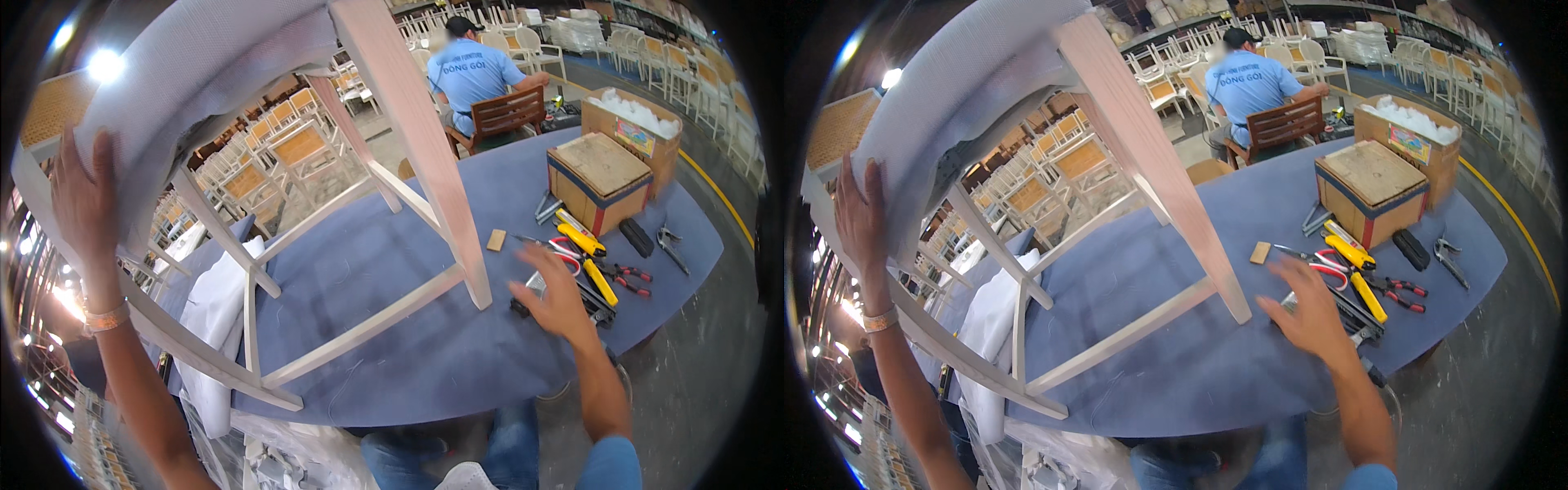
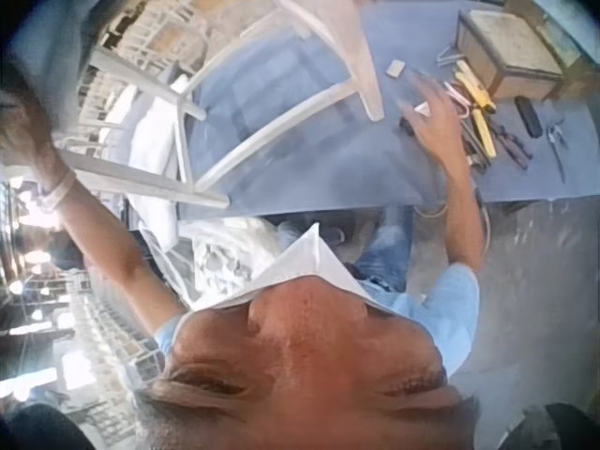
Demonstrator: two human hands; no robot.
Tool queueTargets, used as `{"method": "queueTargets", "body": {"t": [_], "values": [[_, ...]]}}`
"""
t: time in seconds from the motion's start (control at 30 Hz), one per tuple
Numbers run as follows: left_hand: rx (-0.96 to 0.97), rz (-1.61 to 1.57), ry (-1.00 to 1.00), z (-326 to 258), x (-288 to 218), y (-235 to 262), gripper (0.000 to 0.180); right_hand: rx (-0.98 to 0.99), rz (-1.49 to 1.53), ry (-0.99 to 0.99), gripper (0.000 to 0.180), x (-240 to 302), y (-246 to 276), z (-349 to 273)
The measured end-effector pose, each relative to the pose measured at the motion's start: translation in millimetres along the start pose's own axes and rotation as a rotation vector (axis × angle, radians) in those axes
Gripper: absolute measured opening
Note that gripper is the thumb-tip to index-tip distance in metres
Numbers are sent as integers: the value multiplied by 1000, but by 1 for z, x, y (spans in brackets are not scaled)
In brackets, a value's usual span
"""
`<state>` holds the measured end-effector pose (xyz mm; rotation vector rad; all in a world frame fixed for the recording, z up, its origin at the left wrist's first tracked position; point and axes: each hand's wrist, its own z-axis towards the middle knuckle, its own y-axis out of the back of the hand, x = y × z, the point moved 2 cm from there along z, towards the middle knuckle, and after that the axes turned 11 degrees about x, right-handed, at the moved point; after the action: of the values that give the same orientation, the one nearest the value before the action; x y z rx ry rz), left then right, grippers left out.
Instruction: The person staples white fabric onto a wooden chair seat using a pneumatic staple gun, then trims excess fabric with a utility knife and scissors. The person repeatedly repositions the chair and fabric to secure and finish the edges.
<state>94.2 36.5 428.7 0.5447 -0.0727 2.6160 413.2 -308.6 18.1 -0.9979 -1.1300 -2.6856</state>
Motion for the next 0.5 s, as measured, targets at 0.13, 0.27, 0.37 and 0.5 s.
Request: {"method": "queueTargets", "body": {"t": [0.13, 0.27, 0.37, 0.5], "values": [[-242, 72, -69, -19, -30, -1, 67, 5, 417, 332, 67, 73, 7, 126], [-173, 290, -68, -10, 3, -19, 62, 93, 662, 335, 50, 131, 17, 212], [-141, 211, -66, -10, -31, -35, 60, 263, 1051, 339, 46, 105, -14, 247], [-443, -64, -2, -26, -12, -61, 56, 74, 1239, 157, 46, 83, -41, 258]]}}
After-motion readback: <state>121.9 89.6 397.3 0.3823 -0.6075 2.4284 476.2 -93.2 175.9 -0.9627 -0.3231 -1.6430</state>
